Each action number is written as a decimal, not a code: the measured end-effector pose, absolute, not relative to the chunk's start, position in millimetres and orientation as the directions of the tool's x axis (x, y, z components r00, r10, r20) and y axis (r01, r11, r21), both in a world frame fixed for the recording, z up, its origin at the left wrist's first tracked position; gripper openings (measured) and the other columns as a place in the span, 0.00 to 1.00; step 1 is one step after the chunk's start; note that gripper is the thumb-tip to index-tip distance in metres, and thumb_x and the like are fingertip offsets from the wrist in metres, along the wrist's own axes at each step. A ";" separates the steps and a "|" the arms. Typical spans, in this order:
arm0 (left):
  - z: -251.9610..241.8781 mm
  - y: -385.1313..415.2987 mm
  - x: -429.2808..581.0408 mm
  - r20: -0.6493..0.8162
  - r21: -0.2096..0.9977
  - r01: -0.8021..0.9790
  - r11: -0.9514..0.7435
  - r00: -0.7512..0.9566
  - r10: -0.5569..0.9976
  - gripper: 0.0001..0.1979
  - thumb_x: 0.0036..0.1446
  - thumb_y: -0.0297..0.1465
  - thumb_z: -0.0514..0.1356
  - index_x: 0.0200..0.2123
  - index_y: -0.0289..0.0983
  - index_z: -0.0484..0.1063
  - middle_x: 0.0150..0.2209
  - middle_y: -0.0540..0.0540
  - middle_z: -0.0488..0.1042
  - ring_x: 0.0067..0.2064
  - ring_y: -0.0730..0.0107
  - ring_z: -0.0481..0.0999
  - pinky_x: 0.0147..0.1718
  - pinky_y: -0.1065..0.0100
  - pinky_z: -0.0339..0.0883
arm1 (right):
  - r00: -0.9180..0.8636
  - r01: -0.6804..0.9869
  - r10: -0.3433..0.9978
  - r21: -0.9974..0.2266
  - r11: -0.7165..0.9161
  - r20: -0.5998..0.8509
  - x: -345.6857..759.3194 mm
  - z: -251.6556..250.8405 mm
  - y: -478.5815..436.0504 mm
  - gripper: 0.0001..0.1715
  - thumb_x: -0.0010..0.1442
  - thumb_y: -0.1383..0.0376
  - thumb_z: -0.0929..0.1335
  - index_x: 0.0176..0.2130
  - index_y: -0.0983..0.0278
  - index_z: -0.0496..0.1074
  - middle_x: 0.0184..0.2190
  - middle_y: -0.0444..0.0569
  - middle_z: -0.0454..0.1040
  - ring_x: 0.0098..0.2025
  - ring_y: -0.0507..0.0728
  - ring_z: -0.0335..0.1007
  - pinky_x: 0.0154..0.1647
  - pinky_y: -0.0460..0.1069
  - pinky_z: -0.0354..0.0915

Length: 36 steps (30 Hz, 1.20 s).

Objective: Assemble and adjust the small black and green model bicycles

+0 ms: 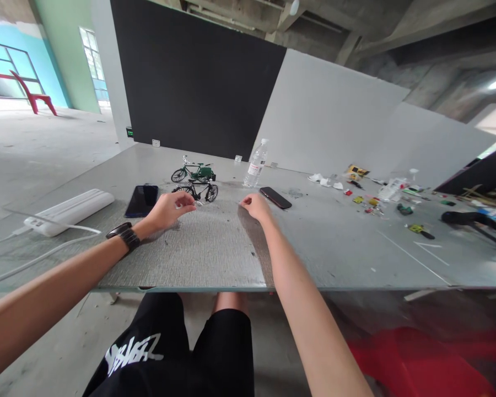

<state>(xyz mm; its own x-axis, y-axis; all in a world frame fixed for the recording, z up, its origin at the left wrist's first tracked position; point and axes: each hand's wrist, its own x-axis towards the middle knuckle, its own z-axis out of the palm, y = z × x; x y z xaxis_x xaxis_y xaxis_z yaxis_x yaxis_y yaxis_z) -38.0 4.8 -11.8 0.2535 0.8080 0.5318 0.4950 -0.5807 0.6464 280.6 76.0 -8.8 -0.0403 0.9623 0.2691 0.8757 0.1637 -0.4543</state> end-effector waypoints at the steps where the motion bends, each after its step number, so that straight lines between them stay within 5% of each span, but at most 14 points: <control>1: -11.8 4.7 -37.8 0.535 0.647 0.498 -0.578 0.243 0.809 0.11 0.57 0.41 0.65 0.34 0.39 0.76 0.32 0.46 0.81 0.32 0.65 0.75 0.35 0.64 0.67 | -0.044 0.877 0.963 -0.452 0.164 0.265 280.3 -8.6 76.4 0.06 0.58 0.68 0.74 0.29 0.66 0.76 0.29 0.51 0.77 0.29 0.53 0.68 0.32 0.50 0.59; 7: -12.6 2.9 -36.4 0.553 0.646 0.496 -0.580 0.220 0.804 0.11 0.59 0.42 0.64 0.36 0.40 0.76 0.31 0.47 0.81 0.32 0.65 0.77 0.34 0.64 0.68 | -0.118 0.861 0.893 -0.402 0.310 0.435 263.9 6.4 65.7 0.05 0.63 0.63 0.71 0.38 0.63 0.76 0.39 0.52 0.78 0.40 0.57 0.71 0.42 0.51 0.63; 10: -13.2 2.4 -36.3 0.537 0.673 0.477 -0.565 0.210 0.817 0.11 0.58 0.42 0.65 0.36 0.40 0.77 0.31 0.47 0.82 0.33 0.64 0.79 0.36 0.63 0.70 | -0.308 0.628 0.732 -0.448 0.636 0.608 231.7 17.7 46.7 0.15 0.70 0.55 0.65 0.41 0.62 0.75 0.39 0.51 0.78 0.39 0.55 0.72 0.43 0.51 0.65; 13: -12.7 2.0 -36.7 0.537 0.691 0.453 -0.562 0.199 0.820 0.12 0.58 0.43 0.66 0.35 0.40 0.77 0.33 0.46 0.82 0.35 0.63 0.80 0.38 0.63 0.71 | -0.441 0.426 0.646 -0.488 0.762 0.624 195.8 23.5 28.9 0.17 0.70 0.52 0.65 0.45 0.61 0.75 0.42 0.49 0.79 0.43 0.54 0.73 0.46 0.50 0.66; 24: -7.5 -3.6 -34.9 0.590 0.630 0.500 -0.594 0.188 0.785 0.11 0.61 0.41 0.65 0.36 0.39 0.79 0.34 0.46 0.82 0.35 0.65 0.78 0.37 0.64 0.70 | -0.497 0.341 0.705 -0.633 0.695 0.506 175.3 11.7 22.7 0.12 0.62 0.56 0.73 0.41 0.62 0.77 0.39 0.49 0.81 0.40 0.56 0.77 0.47 0.52 0.70; 36: -10.8 1.2 -38.3 0.527 0.633 0.547 -0.548 0.214 0.823 0.11 0.59 0.39 0.65 0.35 0.38 0.81 0.34 0.46 0.83 0.33 0.66 0.77 0.37 0.65 0.69 | -0.371 0.322 0.725 -0.652 0.687 0.581 180.0 6.3 30.0 0.08 0.64 0.59 0.72 0.39 0.62 0.77 0.36 0.49 0.82 0.38 0.56 0.79 0.41 0.50 0.71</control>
<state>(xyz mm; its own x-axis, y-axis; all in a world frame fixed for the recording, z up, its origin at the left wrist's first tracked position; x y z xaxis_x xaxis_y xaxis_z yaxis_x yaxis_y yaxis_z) -38.3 1.2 -10.8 0.2141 0.8227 0.5266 0.5472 -0.5476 0.6331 180.0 30.0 6.3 -0.3707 0.7250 0.5805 0.3222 0.6866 -0.6518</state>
